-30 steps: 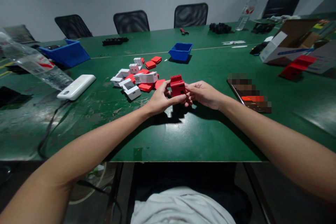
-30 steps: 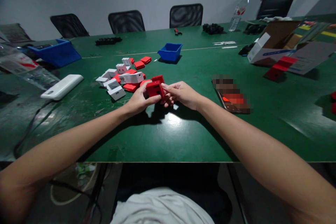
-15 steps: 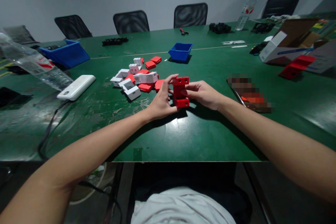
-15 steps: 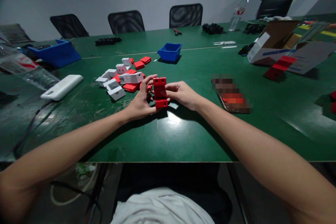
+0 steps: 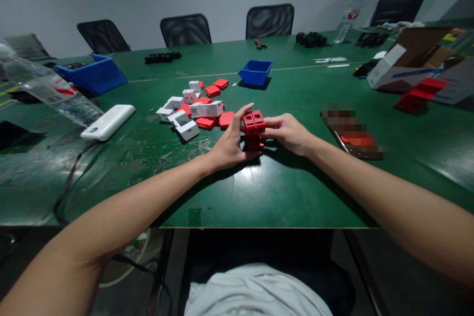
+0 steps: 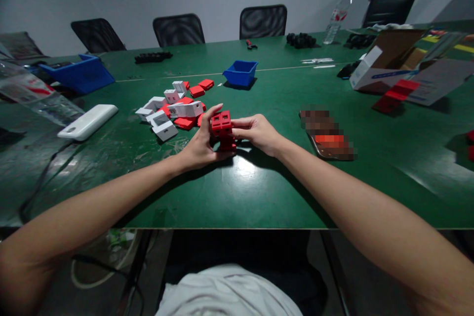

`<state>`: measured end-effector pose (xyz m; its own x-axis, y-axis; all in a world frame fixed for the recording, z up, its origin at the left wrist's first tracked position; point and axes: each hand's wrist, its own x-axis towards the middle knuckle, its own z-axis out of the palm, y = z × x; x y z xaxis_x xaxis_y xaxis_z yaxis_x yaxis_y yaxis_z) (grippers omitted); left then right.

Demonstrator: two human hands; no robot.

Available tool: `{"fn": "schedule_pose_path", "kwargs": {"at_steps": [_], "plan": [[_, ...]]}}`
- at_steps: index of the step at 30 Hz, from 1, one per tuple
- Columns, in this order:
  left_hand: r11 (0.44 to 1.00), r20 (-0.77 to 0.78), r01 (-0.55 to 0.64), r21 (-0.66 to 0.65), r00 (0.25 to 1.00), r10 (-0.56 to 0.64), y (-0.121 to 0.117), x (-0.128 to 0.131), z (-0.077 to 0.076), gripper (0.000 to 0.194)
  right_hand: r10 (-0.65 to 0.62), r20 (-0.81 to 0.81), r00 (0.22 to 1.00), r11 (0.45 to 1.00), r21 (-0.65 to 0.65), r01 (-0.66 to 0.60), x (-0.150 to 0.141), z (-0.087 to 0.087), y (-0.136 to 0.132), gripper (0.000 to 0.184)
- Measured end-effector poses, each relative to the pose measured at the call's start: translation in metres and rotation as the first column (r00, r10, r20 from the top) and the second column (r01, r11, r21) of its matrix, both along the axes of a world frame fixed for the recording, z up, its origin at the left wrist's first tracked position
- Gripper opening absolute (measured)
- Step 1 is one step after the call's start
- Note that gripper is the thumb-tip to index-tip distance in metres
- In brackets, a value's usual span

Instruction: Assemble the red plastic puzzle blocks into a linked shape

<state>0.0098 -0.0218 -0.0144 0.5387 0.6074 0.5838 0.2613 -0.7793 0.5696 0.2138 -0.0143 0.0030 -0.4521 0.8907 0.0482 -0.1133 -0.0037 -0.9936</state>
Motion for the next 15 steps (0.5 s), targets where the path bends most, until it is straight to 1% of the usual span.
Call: {"fn": "schedule_pose_path", "kwargs": {"at_steps": [3,6,10,12,15], "plan": [[0.998,0.009,-0.027,-0.05,1.0,0.027,-0.0001,0.001,-0.0004,0.109,-0.002,-0.005,1.0,0.999,0.035,0.002,-0.0009,0.0005,-0.0006,0.031],[0.992,0.013,-0.056,-0.112,0.998,0.058,0.0018,0.0014,-0.001,0.1,0.008,-0.033,0.999,0.999,0.05,-0.006,-0.0019,0.0002,-0.0002,0.031],[0.993,-0.027,-0.093,-0.07,0.996,0.091,0.0048,0.0007,-0.0012,0.079,0.002,-0.071,0.997,1.0,0.027,0.0,-0.0028,-0.0005,0.0011,0.032],[0.993,-0.033,-0.103,-0.058,0.994,0.102,0.0053,0.0004,-0.0015,0.074,-0.011,-0.081,0.997,1.0,0.027,0.014,-0.003,-0.0002,0.0016,0.035],[0.992,-0.03,-0.102,-0.069,0.995,0.1,0.0054,0.0003,-0.0028,0.074,-0.027,-0.101,0.994,0.999,0.039,0.031,-0.003,0.001,0.0018,0.039]]}}
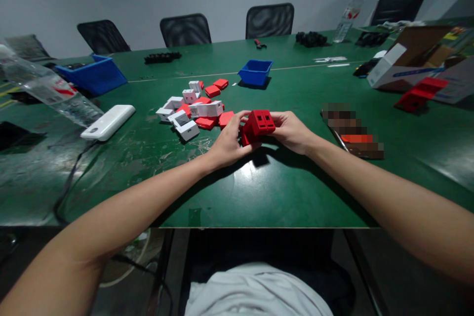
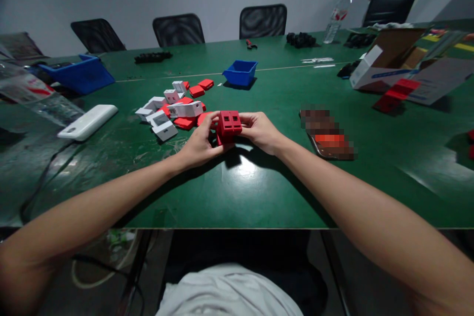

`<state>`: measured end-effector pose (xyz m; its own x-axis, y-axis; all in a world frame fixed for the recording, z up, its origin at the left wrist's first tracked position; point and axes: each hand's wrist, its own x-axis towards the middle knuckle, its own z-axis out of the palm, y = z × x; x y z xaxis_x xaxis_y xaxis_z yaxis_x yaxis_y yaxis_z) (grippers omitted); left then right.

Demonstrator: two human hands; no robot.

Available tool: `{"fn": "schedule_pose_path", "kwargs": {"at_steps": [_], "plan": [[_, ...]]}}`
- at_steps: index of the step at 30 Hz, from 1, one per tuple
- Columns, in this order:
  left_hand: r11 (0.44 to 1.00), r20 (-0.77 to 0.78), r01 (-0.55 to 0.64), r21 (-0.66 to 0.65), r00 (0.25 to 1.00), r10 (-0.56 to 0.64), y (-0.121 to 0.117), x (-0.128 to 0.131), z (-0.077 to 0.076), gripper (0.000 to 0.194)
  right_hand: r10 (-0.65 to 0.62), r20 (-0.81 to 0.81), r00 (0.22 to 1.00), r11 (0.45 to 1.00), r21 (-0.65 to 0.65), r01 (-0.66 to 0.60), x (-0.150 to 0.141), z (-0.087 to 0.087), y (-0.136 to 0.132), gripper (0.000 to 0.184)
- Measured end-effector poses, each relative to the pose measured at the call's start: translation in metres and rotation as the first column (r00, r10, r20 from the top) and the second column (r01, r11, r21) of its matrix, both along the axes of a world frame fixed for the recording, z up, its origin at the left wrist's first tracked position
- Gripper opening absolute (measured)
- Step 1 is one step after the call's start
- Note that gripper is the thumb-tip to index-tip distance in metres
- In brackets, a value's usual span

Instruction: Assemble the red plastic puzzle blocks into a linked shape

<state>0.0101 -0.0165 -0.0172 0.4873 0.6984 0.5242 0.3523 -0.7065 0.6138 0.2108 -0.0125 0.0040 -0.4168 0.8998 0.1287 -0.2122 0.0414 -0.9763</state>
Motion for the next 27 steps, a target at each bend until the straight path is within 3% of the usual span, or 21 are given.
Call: {"fn": "schedule_pose_path", "kwargs": {"at_steps": [6,15,27], "plan": [[0.999,-0.078,-0.041,0.012,0.996,0.042,0.0,-0.001,-0.001,0.063,-0.024,0.034,0.999,0.998,0.057,0.022,0.001,0.002,-0.001,0.036],[0.998,-0.079,-0.039,-0.041,0.996,0.035,-0.004,0.001,0.005,0.055,-0.108,0.148,0.983,0.961,0.271,0.065,0.001,0.003,-0.002,0.028],[0.997,-0.035,-0.013,-0.08,0.999,0.011,-0.009,0.003,0.011,0.063,-0.143,0.085,0.986,0.979,0.156,0.128,-0.001,0.0,-0.001,0.043]]}}
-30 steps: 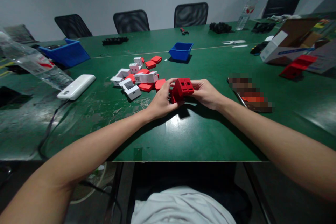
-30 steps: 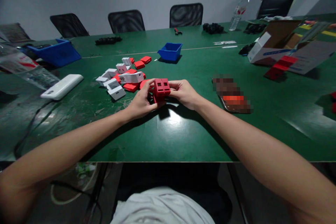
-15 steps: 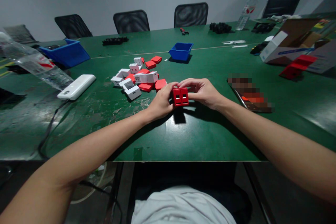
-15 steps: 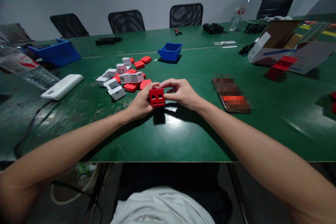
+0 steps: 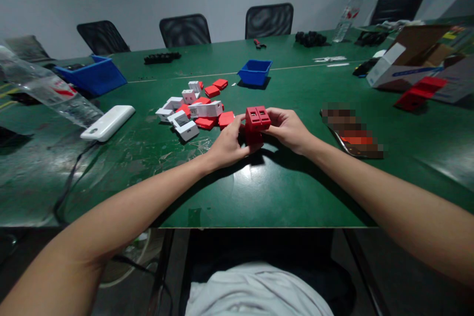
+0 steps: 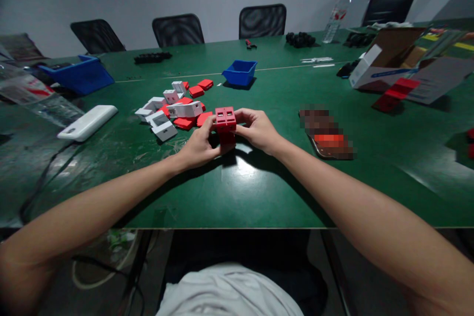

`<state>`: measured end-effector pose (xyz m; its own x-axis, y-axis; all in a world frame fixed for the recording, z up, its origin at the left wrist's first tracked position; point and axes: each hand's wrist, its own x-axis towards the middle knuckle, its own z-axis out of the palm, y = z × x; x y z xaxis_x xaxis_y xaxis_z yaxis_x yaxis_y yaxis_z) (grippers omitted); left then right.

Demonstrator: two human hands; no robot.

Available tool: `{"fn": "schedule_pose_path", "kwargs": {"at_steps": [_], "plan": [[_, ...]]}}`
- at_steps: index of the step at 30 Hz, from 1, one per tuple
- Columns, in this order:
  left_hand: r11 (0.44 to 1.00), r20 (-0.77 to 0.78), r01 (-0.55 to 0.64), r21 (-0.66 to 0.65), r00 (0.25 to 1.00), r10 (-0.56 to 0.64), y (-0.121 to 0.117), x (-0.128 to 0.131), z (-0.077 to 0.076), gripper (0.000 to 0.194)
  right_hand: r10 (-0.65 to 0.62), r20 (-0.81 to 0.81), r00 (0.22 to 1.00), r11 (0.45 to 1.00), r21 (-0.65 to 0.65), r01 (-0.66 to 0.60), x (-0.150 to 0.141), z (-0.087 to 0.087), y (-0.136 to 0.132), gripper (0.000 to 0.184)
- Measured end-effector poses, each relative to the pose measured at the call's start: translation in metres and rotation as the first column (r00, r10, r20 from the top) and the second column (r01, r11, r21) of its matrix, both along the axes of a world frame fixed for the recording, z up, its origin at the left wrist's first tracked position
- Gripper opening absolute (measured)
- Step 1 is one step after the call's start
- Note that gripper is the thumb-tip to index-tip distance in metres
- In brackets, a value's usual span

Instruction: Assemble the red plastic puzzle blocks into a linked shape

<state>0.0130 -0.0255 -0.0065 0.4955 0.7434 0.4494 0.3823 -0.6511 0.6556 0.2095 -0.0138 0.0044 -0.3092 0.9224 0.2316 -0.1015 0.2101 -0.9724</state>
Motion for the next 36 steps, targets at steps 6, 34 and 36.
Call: {"fn": "schedule_pose_path", "kwargs": {"at_steps": [6,34,36], "plan": [[0.993,0.032,-0.002,-0.122,0.999,0.006,-0.004,0.001,0.002,0.074,-0.05,-0.089,0.995,0.993,-0.109,0.041,0.0,-0.002,0.002,0.065],[0.996,-0.149,0.056,0.074,0.988,-0.044,-0.002,0.001,0.002,0.094,-0.196,0.581,0.79,0.922,0.383,-0.053,0.01,0.019,-0.01,0.035],[0.997,-0.214,0.024,0.077,0.977,-0.007,-0.003,0.001,0.003,0.094,-0.275,0.619,0.736,0.872,0.482,-0.08,0.017,0.028,-0.011,0.038]]}}
